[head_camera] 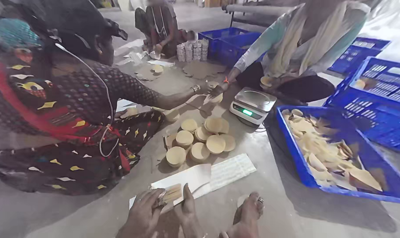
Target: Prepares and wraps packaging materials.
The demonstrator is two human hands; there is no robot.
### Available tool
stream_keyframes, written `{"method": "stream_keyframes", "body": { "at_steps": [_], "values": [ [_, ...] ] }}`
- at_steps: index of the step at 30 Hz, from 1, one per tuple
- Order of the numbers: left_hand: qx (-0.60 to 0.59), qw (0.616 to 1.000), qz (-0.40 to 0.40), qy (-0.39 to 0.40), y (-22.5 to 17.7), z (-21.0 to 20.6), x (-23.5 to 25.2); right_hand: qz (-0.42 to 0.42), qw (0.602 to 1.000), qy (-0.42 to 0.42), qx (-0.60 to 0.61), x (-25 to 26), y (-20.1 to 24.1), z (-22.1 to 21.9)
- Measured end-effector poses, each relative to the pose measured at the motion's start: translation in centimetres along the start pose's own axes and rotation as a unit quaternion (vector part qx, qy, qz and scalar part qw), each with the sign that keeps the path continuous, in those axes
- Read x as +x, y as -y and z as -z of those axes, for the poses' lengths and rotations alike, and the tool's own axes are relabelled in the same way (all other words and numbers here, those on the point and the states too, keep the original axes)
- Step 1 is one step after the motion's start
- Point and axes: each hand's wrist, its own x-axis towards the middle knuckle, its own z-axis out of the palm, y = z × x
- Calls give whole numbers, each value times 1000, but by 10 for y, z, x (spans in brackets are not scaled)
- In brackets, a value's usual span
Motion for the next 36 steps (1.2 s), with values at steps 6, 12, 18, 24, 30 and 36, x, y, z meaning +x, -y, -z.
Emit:
{"method": "stream_keyframes", "body": {
  "at_steps": [6, 12, 18, 24, 30, 36],
  "values": [
    [-11, 1000, 13, -4, -7, -5, -18, 220, 939, 3, -264, -33, 23, 10],
    [-8, 996, 51, 76, -43, 0, -54, 493, 583, 52, -643, -104, 29, 33],
    [95, 933, 213, 274, -39, -56, -109, 303, 502, -15, -810, -132, 38, 59],
    [41, 922, 285, 259, -37, -51, -105, 365, 458, 217, -781, -80, 9, 114],
    [55, 891, 329, 309, -28, -65, -107, 413, 390, 260, -781, -75, 9, 123],
    [-34, 912, 323, 252, -34, -48, -101, 284, 152, 184, -929, -119, 13, 81]
  ]
}}
